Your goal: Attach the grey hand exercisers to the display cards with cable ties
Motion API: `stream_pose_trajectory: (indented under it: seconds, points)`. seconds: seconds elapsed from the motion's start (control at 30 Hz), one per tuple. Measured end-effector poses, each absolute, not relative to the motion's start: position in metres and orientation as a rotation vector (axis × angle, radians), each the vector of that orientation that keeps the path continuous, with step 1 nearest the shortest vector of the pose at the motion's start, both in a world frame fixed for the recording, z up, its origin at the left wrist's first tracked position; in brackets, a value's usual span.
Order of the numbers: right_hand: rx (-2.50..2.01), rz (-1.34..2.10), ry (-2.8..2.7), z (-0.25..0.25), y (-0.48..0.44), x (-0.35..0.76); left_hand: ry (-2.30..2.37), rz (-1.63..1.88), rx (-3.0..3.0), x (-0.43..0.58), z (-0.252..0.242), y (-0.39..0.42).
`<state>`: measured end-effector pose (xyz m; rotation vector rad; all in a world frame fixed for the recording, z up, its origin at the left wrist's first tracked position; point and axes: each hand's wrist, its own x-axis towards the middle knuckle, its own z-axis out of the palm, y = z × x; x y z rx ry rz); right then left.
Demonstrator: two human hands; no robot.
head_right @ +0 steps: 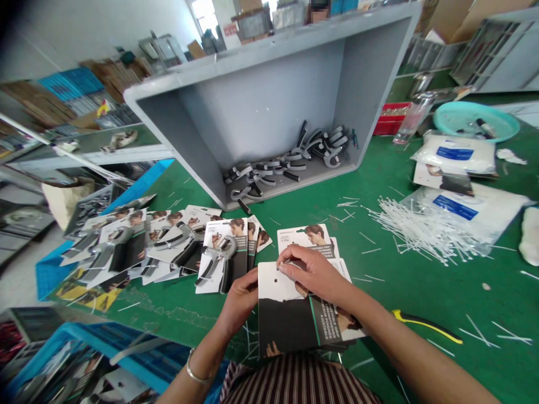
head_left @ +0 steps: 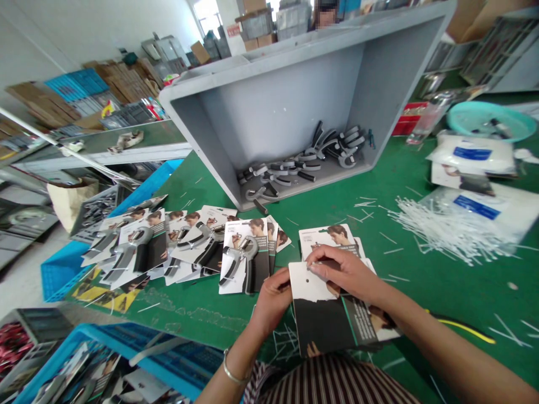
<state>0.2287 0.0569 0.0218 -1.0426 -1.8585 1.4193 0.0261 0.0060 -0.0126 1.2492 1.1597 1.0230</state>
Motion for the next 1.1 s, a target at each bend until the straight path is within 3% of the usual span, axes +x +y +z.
stream_pose_trajectory:
  seconds: [0.23, 0.47, 0.57, 0.73, 0.87, 1.1]
  points:
    - [-0.981, 1.343, -1.945, 0.024, 0.054, 0.230, 1.138, 1.017, 1.169, 0.032, -0.008, 0.002]
    - [-0.907, 1.010, -2.236, 0.026, 0.045, 0.226, 1.052, 1.018, 0.991, 0.030, 0.000, 0.002]
    - [-0.877, 0.947, -2.244, 0.021, 0.042, 0.224, 0.977, 0.951, 1.046, 0.018, 0.003, 0.002]
    - [-0.917, 0.914, -2.227, 0.014, 0.044, 0.225, 1.283, 0.913, 1.330, 0.007, 0.011, 0.018]
    - [-0.902, 0.783, -2.258, 0.018, 0.053, 0.235, 1.132, 0.709, 1.577, 0.015, 0.014, 0.036]
    - [-0.863, 0.768, -2.317, 0.045, 0.082, 0.261, 1.007, 0.657, 1.096, 0.037, 0.012, 0.038]
